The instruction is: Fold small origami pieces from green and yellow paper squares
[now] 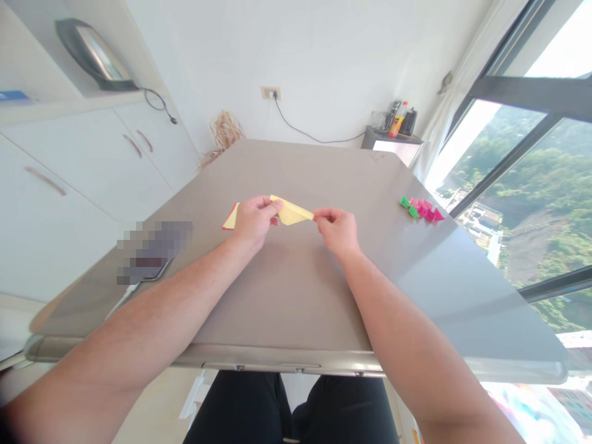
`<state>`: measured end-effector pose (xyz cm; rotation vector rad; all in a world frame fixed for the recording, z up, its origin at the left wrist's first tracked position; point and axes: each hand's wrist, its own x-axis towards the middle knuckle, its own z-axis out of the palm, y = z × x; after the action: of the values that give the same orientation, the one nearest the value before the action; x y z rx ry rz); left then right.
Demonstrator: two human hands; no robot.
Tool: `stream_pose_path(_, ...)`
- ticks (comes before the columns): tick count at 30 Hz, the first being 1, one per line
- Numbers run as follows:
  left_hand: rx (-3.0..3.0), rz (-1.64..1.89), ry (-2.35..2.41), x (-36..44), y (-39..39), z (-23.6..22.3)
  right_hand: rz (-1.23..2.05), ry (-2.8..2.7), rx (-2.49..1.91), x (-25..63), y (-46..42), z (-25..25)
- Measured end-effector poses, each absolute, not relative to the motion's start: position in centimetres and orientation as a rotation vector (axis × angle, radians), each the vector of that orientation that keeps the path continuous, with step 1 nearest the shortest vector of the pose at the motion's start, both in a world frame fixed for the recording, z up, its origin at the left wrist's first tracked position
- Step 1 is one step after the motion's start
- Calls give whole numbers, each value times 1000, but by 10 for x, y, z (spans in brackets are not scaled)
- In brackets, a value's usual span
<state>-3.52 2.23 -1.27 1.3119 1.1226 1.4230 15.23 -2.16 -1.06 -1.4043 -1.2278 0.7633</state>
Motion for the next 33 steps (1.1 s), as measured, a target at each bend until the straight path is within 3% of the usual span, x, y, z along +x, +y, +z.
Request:
stream_pose_path(3, 1476, 1526, 1303, -33, 17, -11, 612, -1139, -1394, 141, -28, -6)
stream_pose_path(7, 1837, 1498, 1217, -22, 2, -11, 944, -1273, -1207, 122, -36, 1)
stream_pose_path(12, 2058, 1426, 961, -15, -11, -10, 912, -1155, -1204, 120, -32, -2)
stream_pose_path(18, 1632, 1574, 1193, -20, 2, -11, 881, -1069, -1294, 133, -27, -4)
stream_pose_path(22, 1308, 1297, 933, -24, 11, -15, 933, -1157, -1249, 136, -28, -6)
stream_pose_path(33, 1318, 1182, 839, -28, 7, -10, 895, -1346, -1272, 149, -29, -3)
